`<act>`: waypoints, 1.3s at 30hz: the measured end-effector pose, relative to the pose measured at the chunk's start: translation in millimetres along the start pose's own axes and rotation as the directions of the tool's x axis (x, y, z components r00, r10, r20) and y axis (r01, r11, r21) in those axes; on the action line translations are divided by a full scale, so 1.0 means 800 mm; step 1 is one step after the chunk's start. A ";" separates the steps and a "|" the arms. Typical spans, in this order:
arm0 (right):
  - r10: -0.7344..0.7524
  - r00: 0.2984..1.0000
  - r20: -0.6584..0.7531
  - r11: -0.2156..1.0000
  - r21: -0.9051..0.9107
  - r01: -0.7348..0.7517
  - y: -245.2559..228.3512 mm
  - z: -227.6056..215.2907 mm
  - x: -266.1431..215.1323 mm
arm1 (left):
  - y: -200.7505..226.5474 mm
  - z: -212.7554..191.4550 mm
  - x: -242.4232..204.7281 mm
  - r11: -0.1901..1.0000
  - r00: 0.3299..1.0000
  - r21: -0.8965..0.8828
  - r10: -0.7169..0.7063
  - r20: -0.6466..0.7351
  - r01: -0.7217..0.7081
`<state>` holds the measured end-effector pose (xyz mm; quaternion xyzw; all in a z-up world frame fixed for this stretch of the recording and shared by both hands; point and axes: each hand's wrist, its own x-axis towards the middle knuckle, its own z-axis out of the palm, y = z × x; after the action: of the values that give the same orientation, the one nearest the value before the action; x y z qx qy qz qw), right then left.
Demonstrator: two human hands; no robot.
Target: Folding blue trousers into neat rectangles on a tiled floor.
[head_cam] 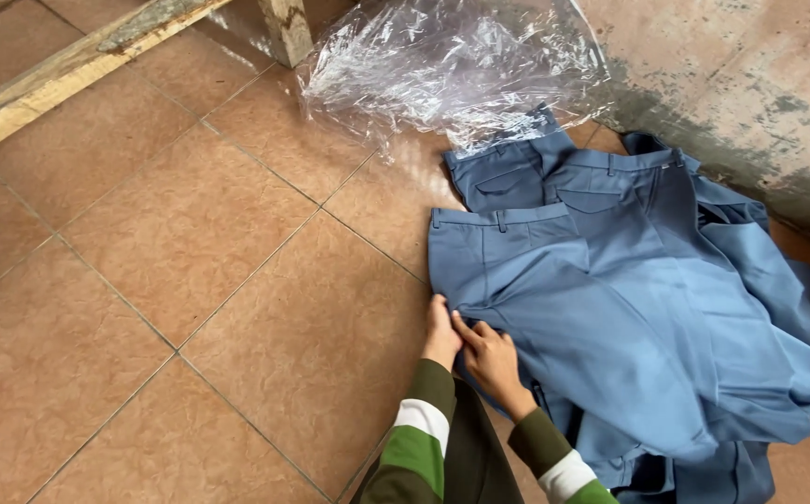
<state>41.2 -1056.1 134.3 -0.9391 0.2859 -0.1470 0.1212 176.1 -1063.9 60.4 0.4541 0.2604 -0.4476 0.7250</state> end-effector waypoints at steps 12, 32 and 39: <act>-0.168 0.981 -0.102 0.985 0.011 0.170 -0.079 0.023 0.009 | 0.138 -0.072 -0.047 0.978 0.983 -0.206 0.025 0.181 0.013; 0.383 0.769 0.513 -0.549 0.795 -0.257 -0.029 0.065 0.107 | 0.250 -0.329 -0.015 0.803 0.966 -0.546 0.253 -0.047 -0.237; 0.292 0.710 0.641 -0.213 0.767 -0.605 -0.041 0.090 0.154 | 0.271 -0.426 -0.023 0.828 0.860 -0.238 0.476 -0.183 -0.508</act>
<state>180.0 -1090.2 103.4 -0.4087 0.4027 -0.1368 0.8075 369.1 -712.2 13.0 0.4248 0.2361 -0.1773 0.8558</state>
